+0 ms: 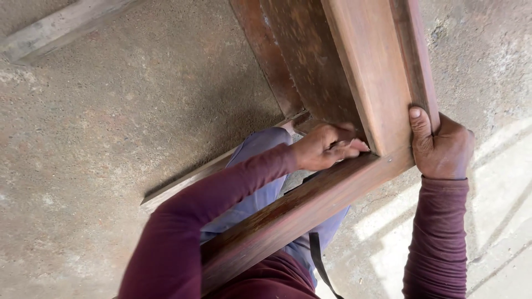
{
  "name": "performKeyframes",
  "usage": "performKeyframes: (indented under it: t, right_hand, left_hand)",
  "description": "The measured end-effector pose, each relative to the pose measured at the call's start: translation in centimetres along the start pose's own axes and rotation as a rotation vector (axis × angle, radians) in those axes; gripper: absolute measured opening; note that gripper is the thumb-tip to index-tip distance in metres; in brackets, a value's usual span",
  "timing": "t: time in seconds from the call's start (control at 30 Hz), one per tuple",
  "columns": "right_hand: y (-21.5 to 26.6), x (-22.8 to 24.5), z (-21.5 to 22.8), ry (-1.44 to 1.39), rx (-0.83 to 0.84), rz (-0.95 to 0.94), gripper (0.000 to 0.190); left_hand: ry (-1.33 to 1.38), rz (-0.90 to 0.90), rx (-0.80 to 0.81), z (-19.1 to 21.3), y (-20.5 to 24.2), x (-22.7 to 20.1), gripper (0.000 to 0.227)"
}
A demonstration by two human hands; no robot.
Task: Sanding the wooden frame of a furniture piece using sandpaper.
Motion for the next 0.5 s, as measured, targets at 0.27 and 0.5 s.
performKeyframes:
  t: [0.27, 0.5]
  right_hand:
    - [-0.2, 0.8, -0.2, -0.016, 0.019, 0.023, 0.058]
    - [0.2, -0.8, -0.1, 0.053, 0.056, 0.049, 0.059]
  left_hand:
    - [0.094, 0.083, 0.099, 4.0, 7.4, -3.1, 0.024]
    - [0.095, 0.145, 0.04, -0.7, -0.2, 1.3, 0.022]
Point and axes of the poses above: each hand's wrist, its own y-axis away from the middle knuckle, its own z-axis out of the back of the hand, x = y × z, the point moved 9 cm from there along -y, towards the middle knuckle, and after that the axes turned 15 degrees about -y, right-handed, at the moved point
